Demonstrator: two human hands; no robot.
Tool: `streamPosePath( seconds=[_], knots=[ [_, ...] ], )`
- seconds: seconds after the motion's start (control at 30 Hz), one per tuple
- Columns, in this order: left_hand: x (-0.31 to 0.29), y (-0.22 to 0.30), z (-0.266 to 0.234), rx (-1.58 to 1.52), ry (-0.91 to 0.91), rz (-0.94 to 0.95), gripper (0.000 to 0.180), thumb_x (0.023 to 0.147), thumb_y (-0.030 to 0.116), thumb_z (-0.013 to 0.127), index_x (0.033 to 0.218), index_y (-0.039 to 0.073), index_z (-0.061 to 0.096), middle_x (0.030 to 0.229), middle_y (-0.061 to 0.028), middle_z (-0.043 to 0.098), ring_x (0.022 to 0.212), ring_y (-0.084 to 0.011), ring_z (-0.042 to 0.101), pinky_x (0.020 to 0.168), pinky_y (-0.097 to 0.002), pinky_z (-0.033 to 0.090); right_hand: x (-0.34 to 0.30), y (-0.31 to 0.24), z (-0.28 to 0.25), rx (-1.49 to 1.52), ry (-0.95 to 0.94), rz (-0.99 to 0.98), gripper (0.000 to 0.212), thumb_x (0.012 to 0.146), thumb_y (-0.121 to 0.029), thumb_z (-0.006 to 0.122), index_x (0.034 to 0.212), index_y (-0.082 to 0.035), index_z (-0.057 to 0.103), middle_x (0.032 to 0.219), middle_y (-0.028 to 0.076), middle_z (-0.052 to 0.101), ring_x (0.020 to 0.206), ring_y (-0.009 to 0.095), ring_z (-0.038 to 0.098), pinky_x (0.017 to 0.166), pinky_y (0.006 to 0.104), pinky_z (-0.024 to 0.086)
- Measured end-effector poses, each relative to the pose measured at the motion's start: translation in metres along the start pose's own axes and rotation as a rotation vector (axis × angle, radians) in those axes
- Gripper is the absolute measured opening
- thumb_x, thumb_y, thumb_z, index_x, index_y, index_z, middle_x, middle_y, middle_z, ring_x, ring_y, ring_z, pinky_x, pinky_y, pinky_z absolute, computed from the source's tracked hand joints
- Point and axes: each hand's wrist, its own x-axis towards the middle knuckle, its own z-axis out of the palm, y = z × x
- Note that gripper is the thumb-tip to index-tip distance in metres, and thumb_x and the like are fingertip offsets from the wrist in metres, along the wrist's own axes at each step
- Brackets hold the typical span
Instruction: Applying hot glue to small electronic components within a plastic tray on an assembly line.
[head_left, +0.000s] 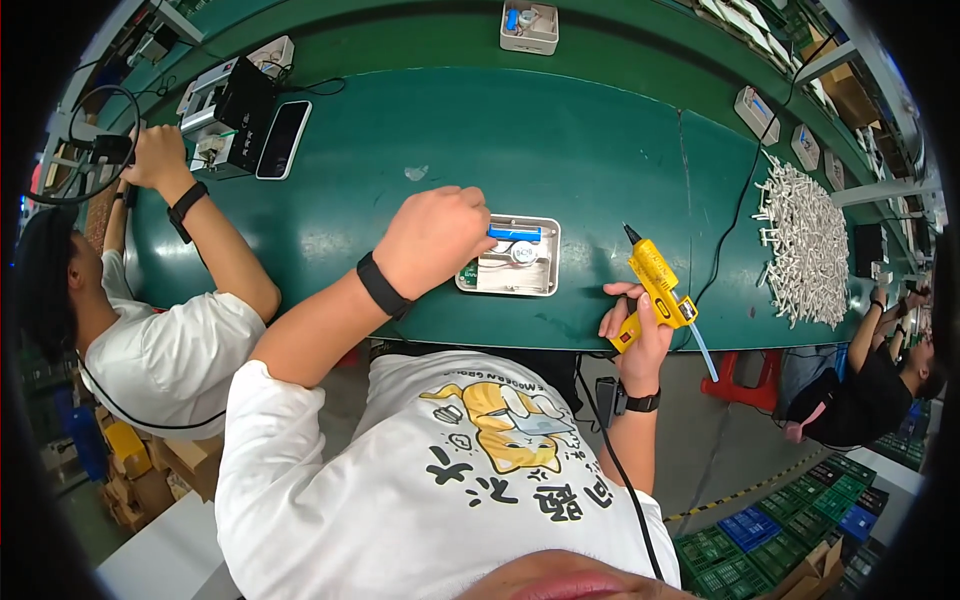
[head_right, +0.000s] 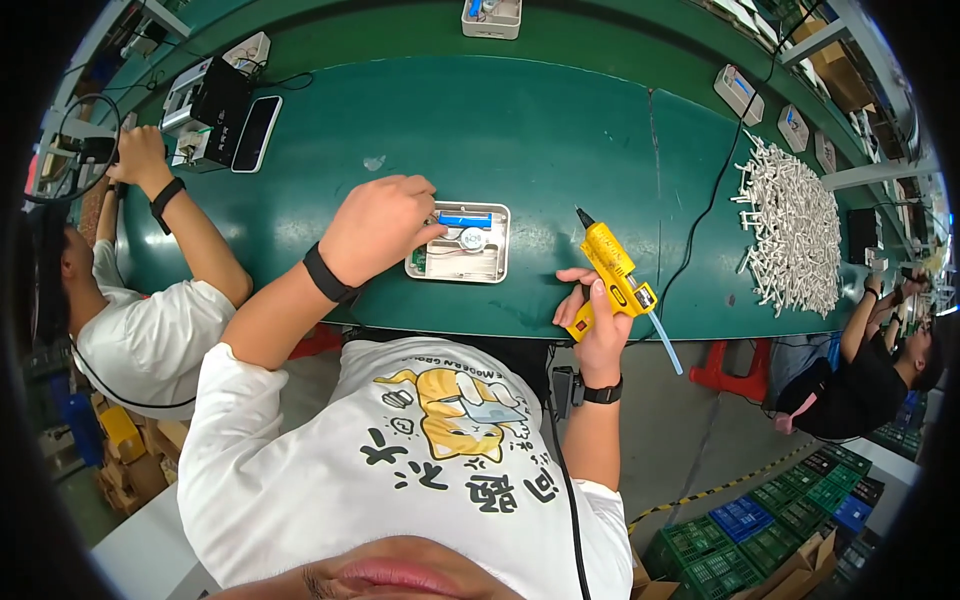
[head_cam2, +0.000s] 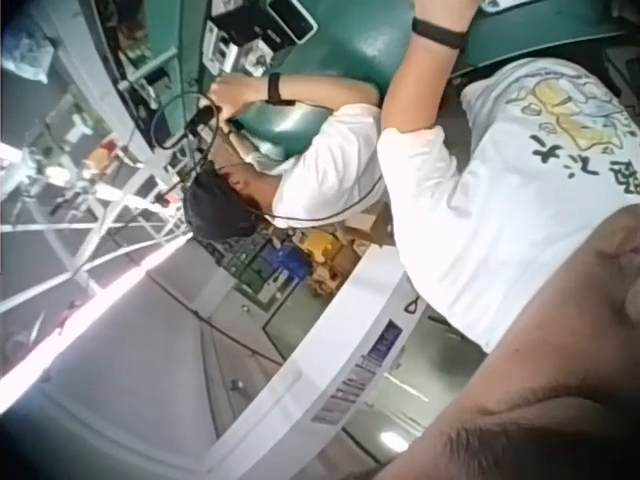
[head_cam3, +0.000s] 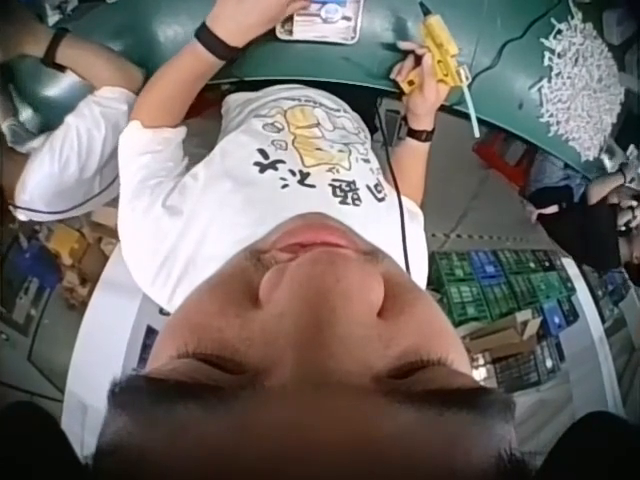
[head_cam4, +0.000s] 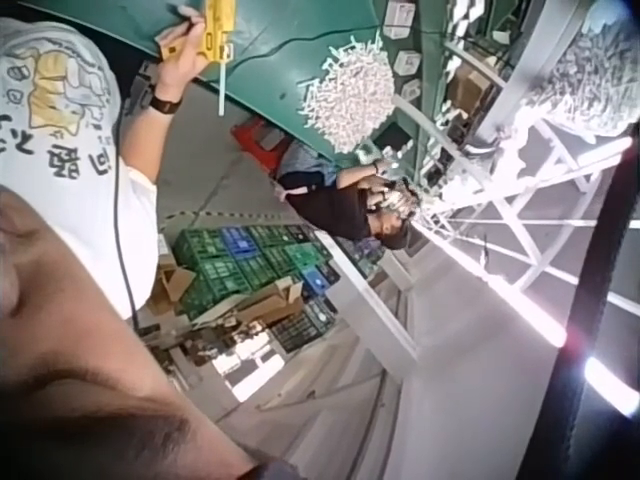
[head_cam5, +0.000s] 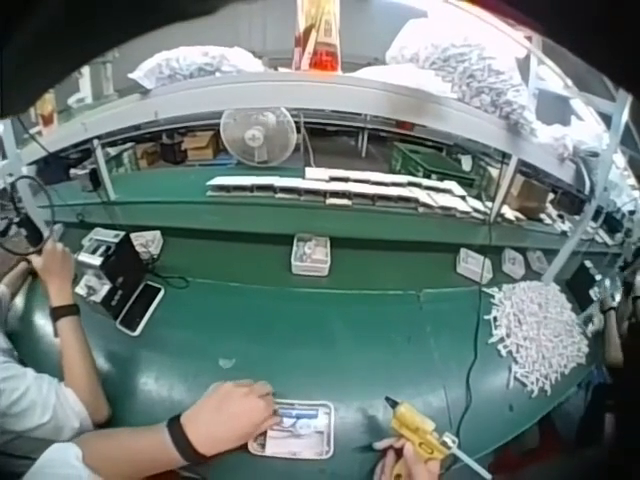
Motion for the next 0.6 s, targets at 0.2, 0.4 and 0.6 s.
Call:
streamPosePath(
  seconds=[0.2,0.4,0.6],
  knots=[
    [0.007,-0.001,0.014,-0.004,0.034,0.043,0.022,0.088,0.028,0.084,0.087,0.007,0.077,0.101,-0.0039,0.074,0.093,-0.0251,0.072,0.079,-0.0397,0.060,0.000,0.000,0.000,-0.010,-0.008,0.016,0.022,0.113,-0.021,0.053,0.116,0.000,0.060,0.118,0.029,0.072,0.058,0.017,0.057,0.058,0.0351,0.055],
    [0.002,-0.011,0.020,-0.399,0.469,0.223,0.019,0.093,0.020,0.083,0.089,0.004,0.074,0.106,-0.0093,0.076,0.092,-0.0273,0.073,0.075,-0.0394,0.061,-0.004,-0.004,-0.002,0.039,-0.045,0.046,0.020,0.112,-0.020,0.054,0.115,-0.002,0.061,0.120,0.028,0.072,0.065,0.019,0.060,0.065,0.0386,0.057],
    [-0.007,0.015,0.060,-0.781,0.611,-0.122,0.012,0.098,0.010,0.079,0.096,0.001,0.072,0.113,-0.0118,0.078,0.089,-0.0223,0.074,0.075,-0.0348,0.060,0.004,-0.001,0.025,-0.011,-0.077,0.017,0.018,0.110,-0.020,0.057,0.115,-0.003,0.061,0.136,0.027,0.068,0.106,0.030,0.070,0.095,0.0486,0.058]
  ],
)
